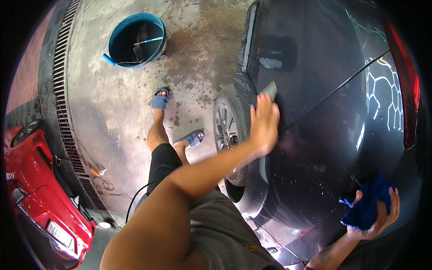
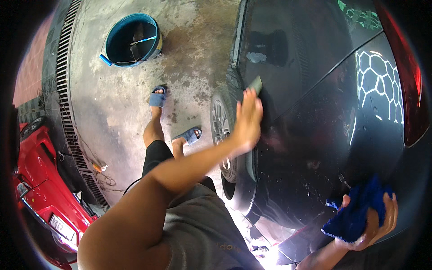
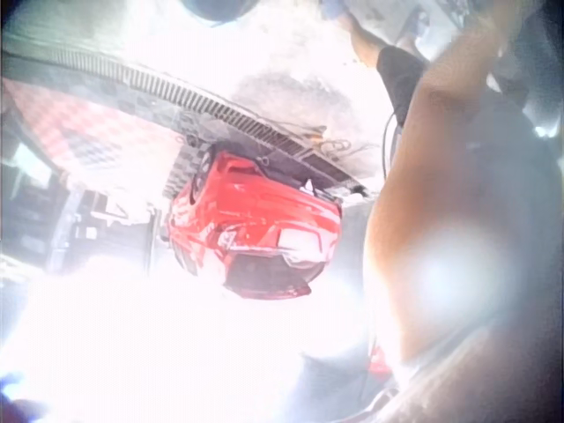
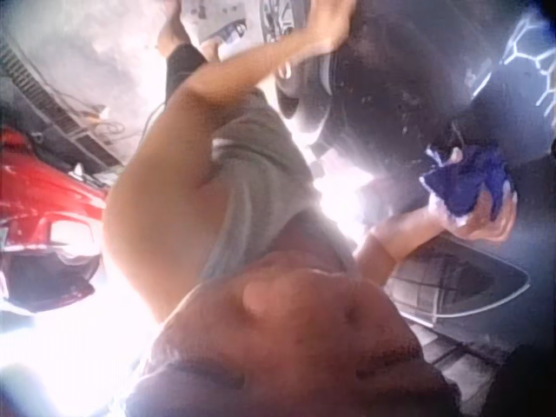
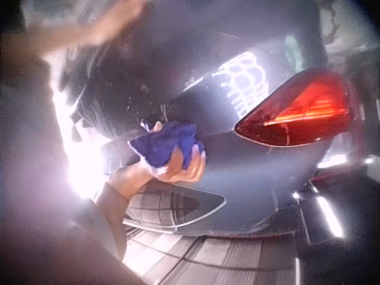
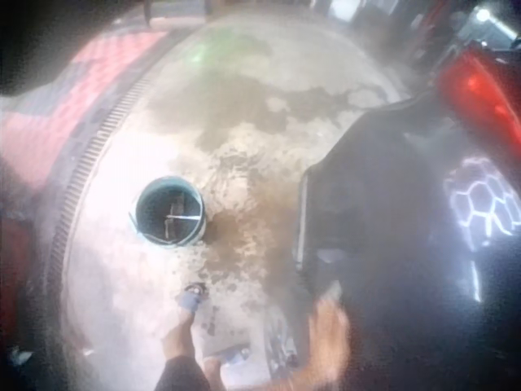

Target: The person wipes the rear bumper and taillight area of a dark gray car using a blue microfiber cloth and a small abrasive pad. They repeatedly dip the pad into a bucket of water and continue scrubbing the same section of the bumper.

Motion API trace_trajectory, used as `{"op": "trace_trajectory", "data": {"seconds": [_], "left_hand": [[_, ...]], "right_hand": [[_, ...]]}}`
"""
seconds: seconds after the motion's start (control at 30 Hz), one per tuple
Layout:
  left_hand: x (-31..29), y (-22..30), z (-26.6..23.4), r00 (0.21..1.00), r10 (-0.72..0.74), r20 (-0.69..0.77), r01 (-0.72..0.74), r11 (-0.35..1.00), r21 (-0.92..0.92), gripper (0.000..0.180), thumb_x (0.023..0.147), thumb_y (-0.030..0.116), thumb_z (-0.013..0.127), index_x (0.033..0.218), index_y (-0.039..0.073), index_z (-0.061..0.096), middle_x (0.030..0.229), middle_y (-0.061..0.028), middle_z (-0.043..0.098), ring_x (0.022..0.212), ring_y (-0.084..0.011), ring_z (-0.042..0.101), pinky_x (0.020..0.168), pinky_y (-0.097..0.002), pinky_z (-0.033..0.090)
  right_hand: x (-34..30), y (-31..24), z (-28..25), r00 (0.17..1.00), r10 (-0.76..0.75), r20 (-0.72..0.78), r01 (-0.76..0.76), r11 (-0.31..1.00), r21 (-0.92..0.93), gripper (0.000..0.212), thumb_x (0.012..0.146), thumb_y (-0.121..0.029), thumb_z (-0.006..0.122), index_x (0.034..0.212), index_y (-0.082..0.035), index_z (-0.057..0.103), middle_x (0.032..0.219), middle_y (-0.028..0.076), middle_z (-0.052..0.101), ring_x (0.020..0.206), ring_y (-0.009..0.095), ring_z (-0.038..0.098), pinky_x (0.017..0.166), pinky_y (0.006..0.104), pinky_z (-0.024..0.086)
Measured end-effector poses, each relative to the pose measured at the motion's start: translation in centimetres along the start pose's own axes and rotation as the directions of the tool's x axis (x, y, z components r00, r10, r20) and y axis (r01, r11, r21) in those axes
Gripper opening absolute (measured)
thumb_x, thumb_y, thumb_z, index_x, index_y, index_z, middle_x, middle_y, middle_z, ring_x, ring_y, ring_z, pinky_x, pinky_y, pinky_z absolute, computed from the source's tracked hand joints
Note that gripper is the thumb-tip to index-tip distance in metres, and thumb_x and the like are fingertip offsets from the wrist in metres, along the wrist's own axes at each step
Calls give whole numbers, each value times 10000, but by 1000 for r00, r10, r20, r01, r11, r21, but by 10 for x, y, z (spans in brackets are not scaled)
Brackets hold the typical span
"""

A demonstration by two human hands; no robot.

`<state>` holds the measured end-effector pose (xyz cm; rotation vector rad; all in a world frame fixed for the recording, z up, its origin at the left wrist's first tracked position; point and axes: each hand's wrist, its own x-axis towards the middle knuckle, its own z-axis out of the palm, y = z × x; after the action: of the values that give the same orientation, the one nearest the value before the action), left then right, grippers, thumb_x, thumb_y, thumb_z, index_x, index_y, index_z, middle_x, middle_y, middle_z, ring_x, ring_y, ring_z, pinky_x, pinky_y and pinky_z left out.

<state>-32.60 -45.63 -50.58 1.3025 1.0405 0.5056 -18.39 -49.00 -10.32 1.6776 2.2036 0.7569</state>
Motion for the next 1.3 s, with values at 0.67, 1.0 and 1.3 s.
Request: {"op": "trace_trajectory", "data": {"seconds": [0.67,1.0,1.3], "left_hand": [[-67,37,-10,997,11,72,-21,989,148,696,1214,399,342,1772,42,130,1800,-328,176,1698,-439,144,1365,-532,122],[44,20,-13,999,8,-43,-13,993,-114,758,1207,476,262,1744,-42,128,1805,-331,127,1704,-432,69,1377,-527,92],[-53,55,-1,976,93,196,-80,994,-72,789,1209,471,252,1742,-61,17,1818,-328,-17,1710,-419,-24,1385,-494,36]], "right_hand": [[5,-6,8,997,48,-52,-45,997,69,501,851,-446,969,1110,-127,682,1300,140,745,1259,386,679,1052,542,516],[4,-8,5,998,40,-47,-37,997,64,509,879,-509,924,1129,-142,676,1304,164,740,1270,415,676,1092,576,532],[-9,-2,1,999,49,6,-50,998,47,551,895,-573,883,1179,-157,661,1313,165,718,1308,416,660,1109,593,548]]}}
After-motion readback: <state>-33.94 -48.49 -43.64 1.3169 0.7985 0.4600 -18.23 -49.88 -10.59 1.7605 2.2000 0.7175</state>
